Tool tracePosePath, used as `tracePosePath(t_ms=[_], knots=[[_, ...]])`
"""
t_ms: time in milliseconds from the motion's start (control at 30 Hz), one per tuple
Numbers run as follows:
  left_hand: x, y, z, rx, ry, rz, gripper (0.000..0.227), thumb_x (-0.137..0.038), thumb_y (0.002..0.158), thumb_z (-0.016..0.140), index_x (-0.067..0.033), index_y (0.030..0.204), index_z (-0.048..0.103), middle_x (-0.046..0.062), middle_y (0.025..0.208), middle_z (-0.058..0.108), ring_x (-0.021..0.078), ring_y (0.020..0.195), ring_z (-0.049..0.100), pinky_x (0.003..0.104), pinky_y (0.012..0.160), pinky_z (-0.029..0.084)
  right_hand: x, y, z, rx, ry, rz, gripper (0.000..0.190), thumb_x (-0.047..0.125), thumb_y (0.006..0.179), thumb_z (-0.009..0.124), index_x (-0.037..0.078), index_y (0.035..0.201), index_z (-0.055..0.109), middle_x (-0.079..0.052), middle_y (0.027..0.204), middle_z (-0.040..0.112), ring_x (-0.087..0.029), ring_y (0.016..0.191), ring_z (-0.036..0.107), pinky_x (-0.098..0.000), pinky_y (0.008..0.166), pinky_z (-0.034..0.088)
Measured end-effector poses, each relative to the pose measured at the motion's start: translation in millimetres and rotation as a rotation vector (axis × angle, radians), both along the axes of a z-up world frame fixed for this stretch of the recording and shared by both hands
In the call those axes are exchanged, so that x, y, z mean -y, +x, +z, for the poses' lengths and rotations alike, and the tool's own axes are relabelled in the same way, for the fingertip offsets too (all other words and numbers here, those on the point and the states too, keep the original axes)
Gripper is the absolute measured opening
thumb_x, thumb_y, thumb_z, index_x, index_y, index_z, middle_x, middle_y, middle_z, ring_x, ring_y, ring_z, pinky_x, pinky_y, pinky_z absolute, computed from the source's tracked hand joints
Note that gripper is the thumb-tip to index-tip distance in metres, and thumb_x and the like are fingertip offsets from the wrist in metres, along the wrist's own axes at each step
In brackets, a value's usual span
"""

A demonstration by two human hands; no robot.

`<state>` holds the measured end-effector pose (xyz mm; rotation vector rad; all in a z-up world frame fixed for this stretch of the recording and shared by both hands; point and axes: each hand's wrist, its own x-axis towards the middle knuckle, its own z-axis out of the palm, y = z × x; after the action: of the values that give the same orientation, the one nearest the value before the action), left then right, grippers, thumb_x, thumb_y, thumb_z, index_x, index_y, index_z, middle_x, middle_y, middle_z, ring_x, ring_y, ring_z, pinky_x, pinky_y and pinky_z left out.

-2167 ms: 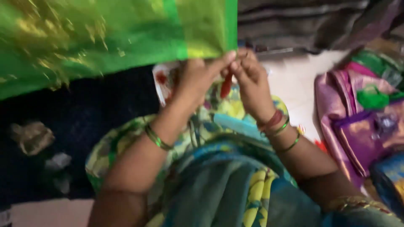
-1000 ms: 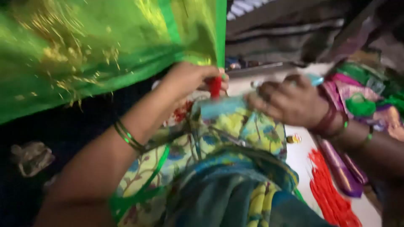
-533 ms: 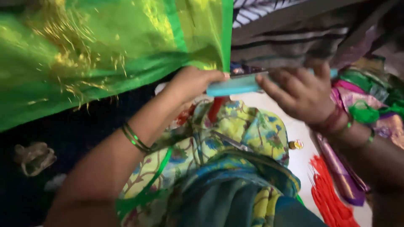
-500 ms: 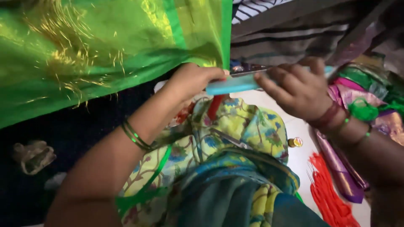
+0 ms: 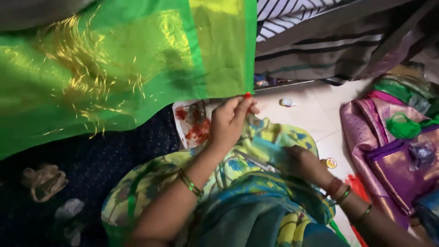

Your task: Tying decorative tassels or latkans onto the edge of a green sari.

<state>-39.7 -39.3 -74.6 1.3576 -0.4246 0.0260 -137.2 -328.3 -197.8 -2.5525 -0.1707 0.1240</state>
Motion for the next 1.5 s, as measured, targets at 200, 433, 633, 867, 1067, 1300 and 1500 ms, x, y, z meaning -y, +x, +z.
tracePosePath(t_ms=[200,433,633,867,1067,1300,1500], knots=[[2,-14,-15,-0.033,-0.019,0.006,0.027,-0.022,0.109,0.057,0.0014,0.108,0.071,0.005,0.089,0.075,0.01,0.084,0.07,0.026,0.081,0.057,-87,38,131,0.203,0.442,0.007,0.035,0.013,0.09,0.068,0.004,0.124,0.065,-0.012,0.122,0.064,-0.026,0.105,0.065,-0.0352,0.092,0.053],[-12,-13,-8,-0.23,0.101,-0.1,0.027,-0.024,0.102,0.065,0.0009,0.107,0.075,0.006,0.084,0.073,0.0141,0.064,0.06,0.032,0.06,0.048,-143,88,157,-0.16,1.435,0.076,0.025,0.018,0.111,0.064,-0.005,0.103,0.065,-0.008,0.105,0.057,-0.014,0.081,0.054,-0.0288,0.068,0.046],[-22,-5,25,-0.046,0.072,0.022,0.029,-0.027,0.099,0.069,-0.0031,0.116,0.071,0.002,0.105,0.075,0.0064,0.097,0.069,0.024,0.086,0.055,-175,65,146,0.484,0.977,-0.044,0.024,0.017,0.11,0.059,-0.004,0.103,0.068,-0.005,0.116,0.058,-0.016,0.111,0.053,-0.0301,0.099,0.044],[5,-2,5,-0.275,-0.154,-0.007,0.024,-0.021,0.101,0.071,0.0013,0.108,0.077,0.01,0.089,0.074,0.0129,0.079,0.066,0.024,0.07,0.052,-154,67,140,0.752,0.543,0.003,0.022,0.018,0.107,0.062,-0.002,0.115,0.066,-0.012,0.128,0.058,-0.024,0.141,0.047,-0.0369,0.121,0.036],[1,-15,-4,0.056,-0.009,0.189,0.017,-0.019,0.1,0.07,-0.0026,0.104,0.074,0.005,0.105,0.072,0.0092,0.091,0.067,0.023,0.074,0.057,-148,85,143,0.045,1.337,0.051,0.022,0.02,0.106,0.062,0.004,0.121,0.063,-0.004,0.121,0.06,-0.015,0.113,0.058,-0.0313,0.101,0.047],[-15,-3,12,0.169,0.125,0.187,0.03,-0.024,0.098,0.072,0.0014,0.114,0.07,0.005,0.103,0.073,0.0147,0.096,0.067,0.028,0.087,0.054,-175,71,143,0.231,1.346,0.033,0.026,0.02,0.114,0.052,-0.003,0.113,0.065,-0.002,0.115,0.06,-0.011,0.099,0.058,-0.0286,0.085,0.048],[-8,5,9,-0.137,-0.113,-0.156,0.03,-0.022,0.103,0.069,0.0049,0.114,0.075,0.003,0.09,0.071,0.0097,0.079,0.059,0.025,0.071,0.049,-153,58,125,0.082,1.364,0.002,0.026,0.023,0.113,0.048,0.002,0.109,0.063,-0.005,0.092,0.068,-0.015,0.077,0.066,-0.0315,0.069,0.056]])
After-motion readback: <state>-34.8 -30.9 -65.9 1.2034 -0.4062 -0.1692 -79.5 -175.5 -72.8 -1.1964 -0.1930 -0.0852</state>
